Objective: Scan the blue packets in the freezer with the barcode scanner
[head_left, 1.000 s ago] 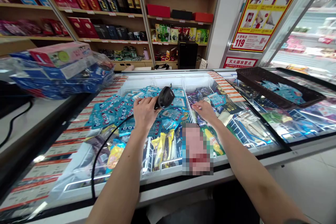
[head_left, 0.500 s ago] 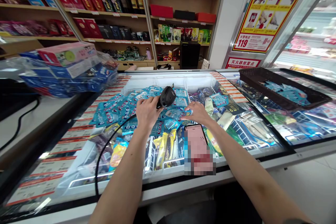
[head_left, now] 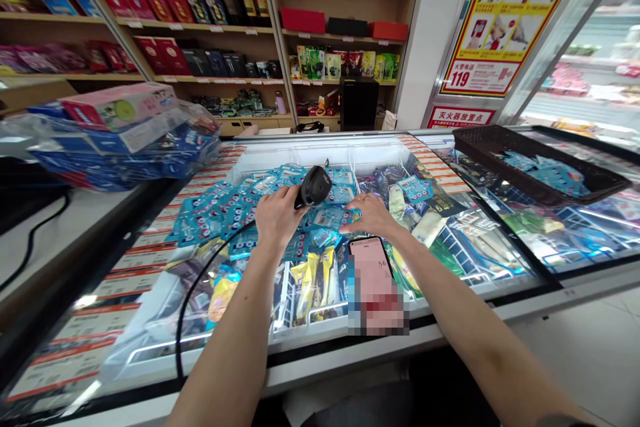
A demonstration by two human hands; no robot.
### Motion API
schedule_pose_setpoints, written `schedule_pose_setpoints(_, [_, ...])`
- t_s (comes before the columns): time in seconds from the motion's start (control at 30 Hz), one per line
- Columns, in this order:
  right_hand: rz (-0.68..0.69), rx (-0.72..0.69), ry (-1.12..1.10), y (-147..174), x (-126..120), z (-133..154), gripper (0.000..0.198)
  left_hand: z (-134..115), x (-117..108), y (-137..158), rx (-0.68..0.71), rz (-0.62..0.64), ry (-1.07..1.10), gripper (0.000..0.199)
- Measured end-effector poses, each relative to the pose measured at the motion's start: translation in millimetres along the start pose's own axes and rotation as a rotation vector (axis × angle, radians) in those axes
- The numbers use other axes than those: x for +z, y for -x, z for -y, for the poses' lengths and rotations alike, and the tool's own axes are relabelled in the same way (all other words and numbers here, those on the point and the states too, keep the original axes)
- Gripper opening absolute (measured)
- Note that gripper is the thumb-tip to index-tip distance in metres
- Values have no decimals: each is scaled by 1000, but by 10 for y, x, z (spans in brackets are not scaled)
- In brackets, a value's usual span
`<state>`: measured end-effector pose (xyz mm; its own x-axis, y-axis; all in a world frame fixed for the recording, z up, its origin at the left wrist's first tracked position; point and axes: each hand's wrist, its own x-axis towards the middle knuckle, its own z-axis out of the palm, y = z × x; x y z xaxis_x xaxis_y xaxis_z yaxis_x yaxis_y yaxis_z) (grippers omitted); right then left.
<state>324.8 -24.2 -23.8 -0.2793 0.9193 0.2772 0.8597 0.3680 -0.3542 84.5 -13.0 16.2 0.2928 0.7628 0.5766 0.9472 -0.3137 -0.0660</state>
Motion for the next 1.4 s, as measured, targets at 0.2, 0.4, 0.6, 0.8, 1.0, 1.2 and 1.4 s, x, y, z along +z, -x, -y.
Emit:
schedule_pose_setpoints(0.2, [34,30,-258,-8,-4,-70,60,4,-13,0,-18,11,19,36])
schedule_pose_setpoints(0.4, [39,89,-699,-65,49,-155,39,-11,-25,0,-65,35,40,35])
schedule_pose_setpoints(0.6, [-56,220,-959,-47,-92,-231,37,-29,-17,3,-90,58,58,36])
schedule_pose_setpoints(0.8, [-383,362,-975,-48,-90,-468,37,-27,-11,13,-26,87,62,34])
schedule_pose_setpoints(1.0, [-571,432,-1029,-66,-36,-629,38,-37,-25,11,62,97,78,31])
schedule_pose_setpoints(1.2, [-607,444,-1041,-54,-63,-607,41,-71,-24,2,234,162,113,32])
schedule_pose_setpoints(1.4, [-540,434,-960,-56,-57,-607,42,-110,-18,2,271,206,126,35])
